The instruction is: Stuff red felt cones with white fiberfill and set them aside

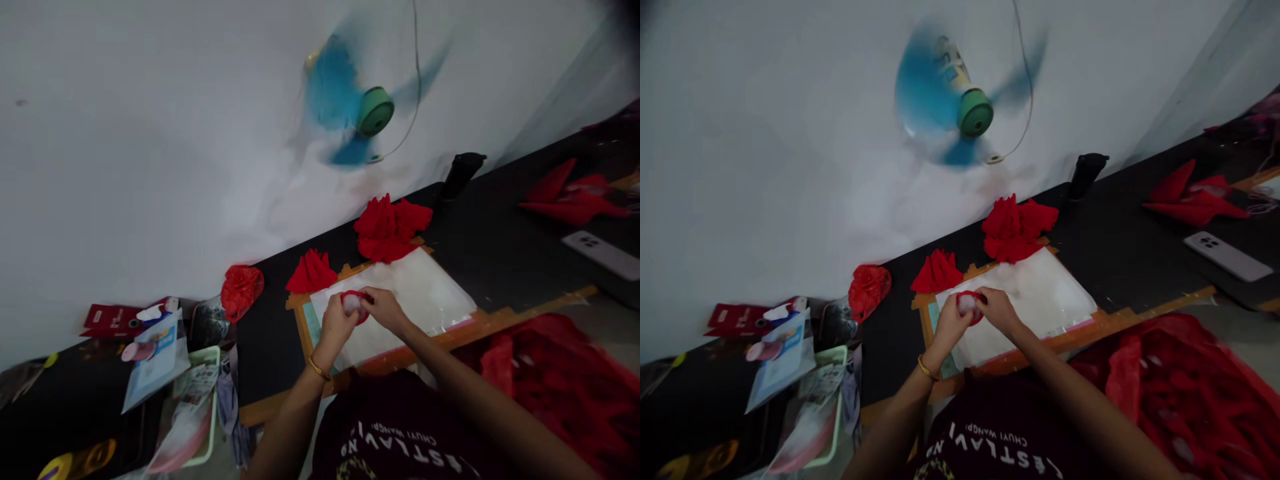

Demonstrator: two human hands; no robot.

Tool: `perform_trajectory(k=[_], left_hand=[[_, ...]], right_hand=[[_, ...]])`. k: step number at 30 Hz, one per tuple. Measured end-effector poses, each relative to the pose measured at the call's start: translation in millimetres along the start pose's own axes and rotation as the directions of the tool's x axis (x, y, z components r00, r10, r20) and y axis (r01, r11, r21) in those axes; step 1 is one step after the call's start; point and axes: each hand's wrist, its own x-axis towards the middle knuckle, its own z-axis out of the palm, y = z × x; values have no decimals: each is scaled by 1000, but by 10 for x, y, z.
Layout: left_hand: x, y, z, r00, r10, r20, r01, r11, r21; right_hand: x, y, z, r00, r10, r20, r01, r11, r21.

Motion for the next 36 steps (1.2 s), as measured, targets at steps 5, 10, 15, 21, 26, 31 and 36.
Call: perform_trajectory(k=[5,10,15,21,26,31,36], left_hand=[[45,20,-21,994,-84,73,70,983,167],[38,-29,-49,999,-36,-25,38,992,117],[5,-4,9,986,-40,-159,32,998,-48],[-39,119,106,997,-54,-62,49,996,-76],[-3,104,58,997,-70,-20,72,990,120],[5,80,8,990,-134,44,122,969,216],[28,76,69,993,-55,100,36,982,186]], right_hand=[[-12,41,-14,999,23,-32,-23,999,-24],[-35,96,-32,995,21,-102,-25,999,-40],[-81,82,77,990,132,-56,-123,983,135],[-67,36,148,990,118,-77,-123,990,-63],[-24,129,39,991,134,-28,-136,955,-265],[-6,176,-42,988,149,-29,-151,953,-263],[-27,135,-19,996,40,78,-26,986,-166]])
